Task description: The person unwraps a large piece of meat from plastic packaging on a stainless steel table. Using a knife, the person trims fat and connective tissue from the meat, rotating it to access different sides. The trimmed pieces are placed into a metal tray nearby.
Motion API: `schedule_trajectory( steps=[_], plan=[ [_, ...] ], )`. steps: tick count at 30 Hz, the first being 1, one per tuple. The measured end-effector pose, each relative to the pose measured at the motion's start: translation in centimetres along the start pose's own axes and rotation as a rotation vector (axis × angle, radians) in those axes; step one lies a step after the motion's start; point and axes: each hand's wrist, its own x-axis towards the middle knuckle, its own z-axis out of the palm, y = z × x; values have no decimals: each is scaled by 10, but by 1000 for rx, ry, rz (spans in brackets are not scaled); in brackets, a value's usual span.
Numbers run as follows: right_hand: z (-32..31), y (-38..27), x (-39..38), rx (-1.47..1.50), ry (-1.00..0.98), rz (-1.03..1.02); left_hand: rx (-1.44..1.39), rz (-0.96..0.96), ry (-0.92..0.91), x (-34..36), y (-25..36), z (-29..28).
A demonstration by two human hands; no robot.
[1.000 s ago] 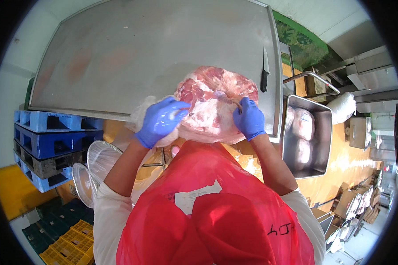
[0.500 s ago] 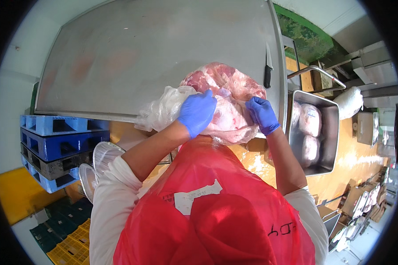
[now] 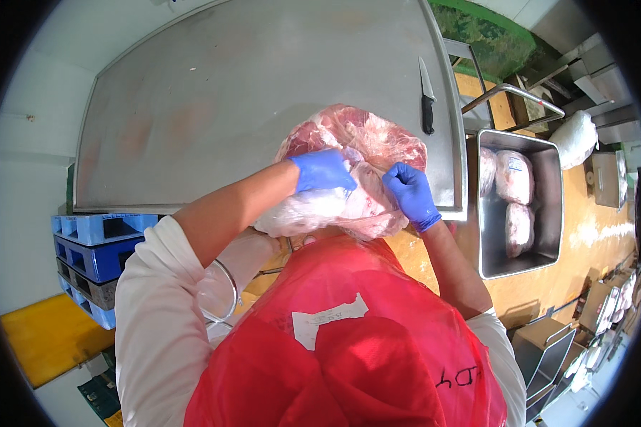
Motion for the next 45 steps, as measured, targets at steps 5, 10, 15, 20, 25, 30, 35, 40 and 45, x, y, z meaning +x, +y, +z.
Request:
schedule_trajectory(
  steps=[5,10,15,20,25,30,35,40,45],
  plan=[
    [-9,1,0,128,18,54,-15,0,282,13,-5,34],
    [-8,-4,4,298,67,131,-34,192,432,0,-50,47],
    [-13,-3,8,427,136,205,-273,351,489,-11,-54,57],
    [-13,-2,9,484,155,186,-330,450,481,-17,-65,59],
    [-11,9,17,160,165,2,-314,347,415,-18,-62,60],
    [29,-31,-1,-907,247,-595,43,323,326,-43,-62,49],
    [47,-15,22,-936,-287,-868,102,316,414,-58,-93,52],
    [41,-29,59,-899,-1,-825,147,183,468,-65,-77,64],
    [27,-7,104,-1208,-119,-736,173,179,440,-58,-74,61]
  ],
)
